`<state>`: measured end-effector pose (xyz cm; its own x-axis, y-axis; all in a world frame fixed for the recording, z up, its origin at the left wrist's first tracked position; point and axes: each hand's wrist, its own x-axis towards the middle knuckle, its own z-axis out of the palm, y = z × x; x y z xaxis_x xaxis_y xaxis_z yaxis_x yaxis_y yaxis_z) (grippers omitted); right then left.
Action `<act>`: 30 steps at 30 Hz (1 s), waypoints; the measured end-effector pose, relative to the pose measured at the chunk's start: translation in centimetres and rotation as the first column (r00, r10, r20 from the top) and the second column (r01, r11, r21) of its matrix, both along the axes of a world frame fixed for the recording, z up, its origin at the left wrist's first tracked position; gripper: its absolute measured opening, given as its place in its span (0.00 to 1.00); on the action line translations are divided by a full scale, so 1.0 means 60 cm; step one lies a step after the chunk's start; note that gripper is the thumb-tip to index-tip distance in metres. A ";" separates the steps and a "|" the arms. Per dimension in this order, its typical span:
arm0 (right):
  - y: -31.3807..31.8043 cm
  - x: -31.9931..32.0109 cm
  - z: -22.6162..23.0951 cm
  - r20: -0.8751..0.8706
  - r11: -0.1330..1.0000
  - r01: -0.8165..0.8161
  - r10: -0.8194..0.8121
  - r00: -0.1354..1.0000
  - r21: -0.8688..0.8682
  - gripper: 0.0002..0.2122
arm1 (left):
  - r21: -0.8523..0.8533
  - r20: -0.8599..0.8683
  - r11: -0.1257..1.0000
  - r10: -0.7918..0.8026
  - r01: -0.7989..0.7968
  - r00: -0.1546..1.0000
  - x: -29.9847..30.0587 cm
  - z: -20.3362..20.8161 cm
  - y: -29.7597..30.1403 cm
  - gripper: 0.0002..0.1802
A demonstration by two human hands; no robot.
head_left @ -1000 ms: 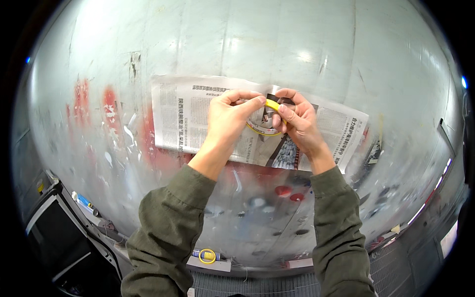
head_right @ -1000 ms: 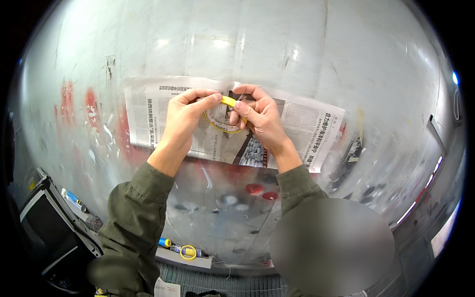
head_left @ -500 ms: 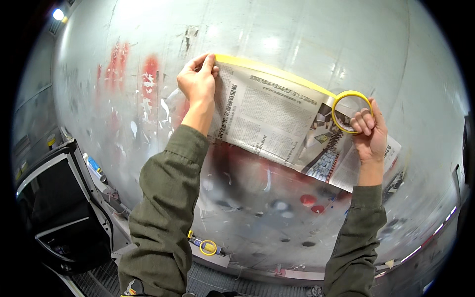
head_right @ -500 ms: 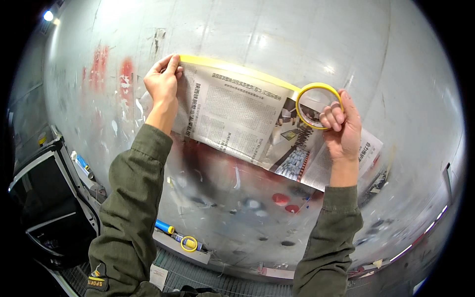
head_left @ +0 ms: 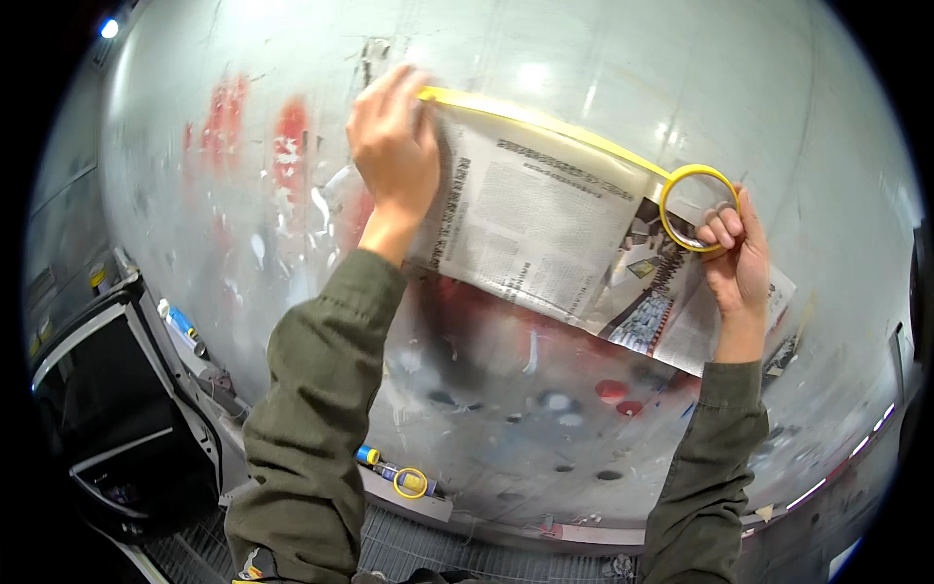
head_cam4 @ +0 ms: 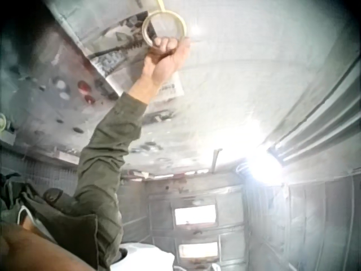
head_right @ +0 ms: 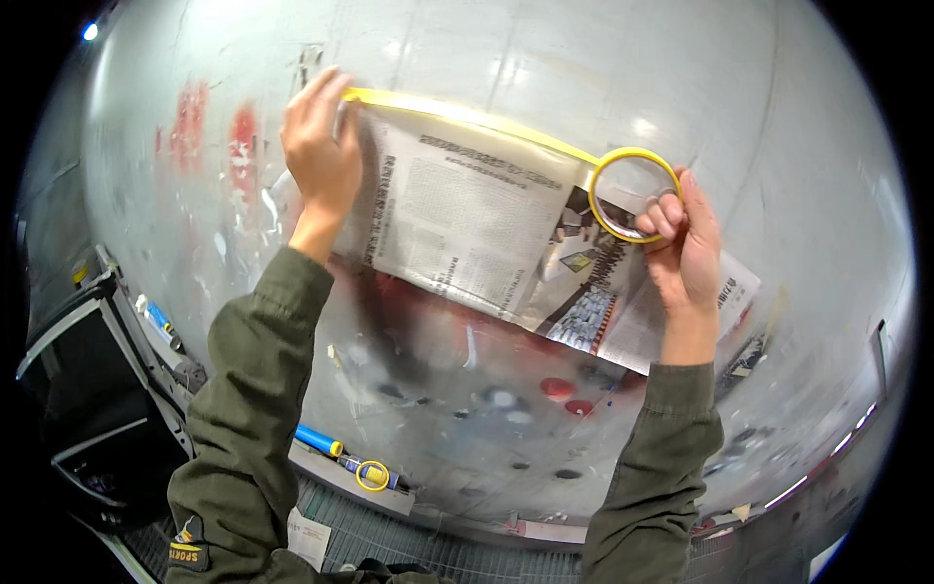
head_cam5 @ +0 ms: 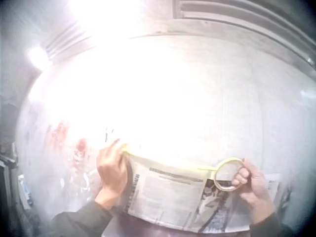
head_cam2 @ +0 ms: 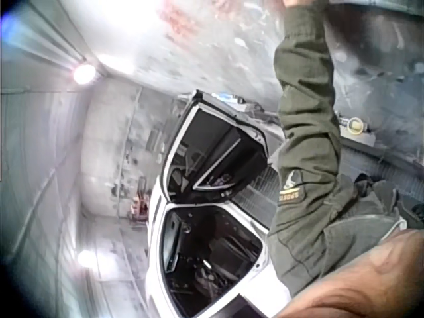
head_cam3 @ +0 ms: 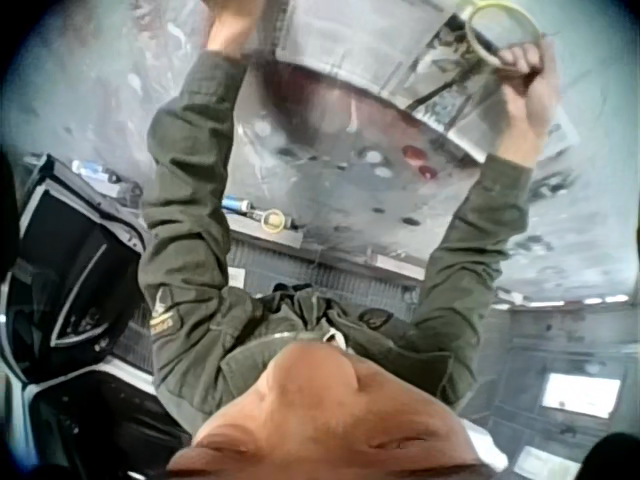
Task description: The person applies yellow masking tape along the edges of a white car door and then covers the door with newspaper sheets secured by tape. They work around the door frame and interior sill, smoothing the paper and tape to protect the surface.
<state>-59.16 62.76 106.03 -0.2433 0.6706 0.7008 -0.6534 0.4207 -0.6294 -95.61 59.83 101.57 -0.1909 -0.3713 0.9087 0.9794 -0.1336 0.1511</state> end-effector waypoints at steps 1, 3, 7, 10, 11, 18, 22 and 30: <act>-0.015 -0.008 0.000 -0.012 0.999 0.020 -0.020 1.000 -0.032 0.09 | -0.230 -0.150 0.966 0.087 -0.120 0.985 0.008 -0.017 0.013 0.24; -0.016 0.015 0.002 -0.008 0.999 -0.032 0.031 0.999 -0.014 0.11 | -0.278 -0.142 0.954 0.072 -0.110 0.987 0.009 -0.025 0.014 0.33; 0.026 0.199 0.015 0.094 0.993 0.002 -0.012 0.996 0.114 0.13 | -0.425 -0.192 0.903 -0.018 -0.067 0.981 0.070 -0.045 0.015 0.41; 0.022 0.296 0.027 0.110 0.984 0.142 -0.154 0.982 0.112 0.12 | -0.575 -0.474 0.814 -0.250 -0.082 0.845 0.219 -0.088 0.026 0.45; 0.008 0.290 0.033 0.168 0.933 0.312 -0.341 0.925 0.178 0.11 | -0.592 -0.561 0.797 -0.303 -0.117 0.771 0.265 -0.086 0.024 0.46; -0.092 0.291 0.028 -0.009 -0.035 0.474 -0.998 -0.057 0.880 0.08 | -0.530 -0.739 0.831 -0.356 -0.168 0.572 0.456 -0.042 0.050 0.45; -0.104 0.316 0.020 0.006 -0.144 0.359 -0.922 -0.386 0.922 0.11 | -0.543 -0.736 0.833 -0.410 -0.108 0.539 0.507 -0.032 0.066 0.43; -0.092 0.278 0.042 0.328 0.045 0.568 -0.853 -0.407 0.822 0.11 | -0.475 -0.810 0.864 -0.355 -0.167 0.467 0.581 -0.019 0.066 0.36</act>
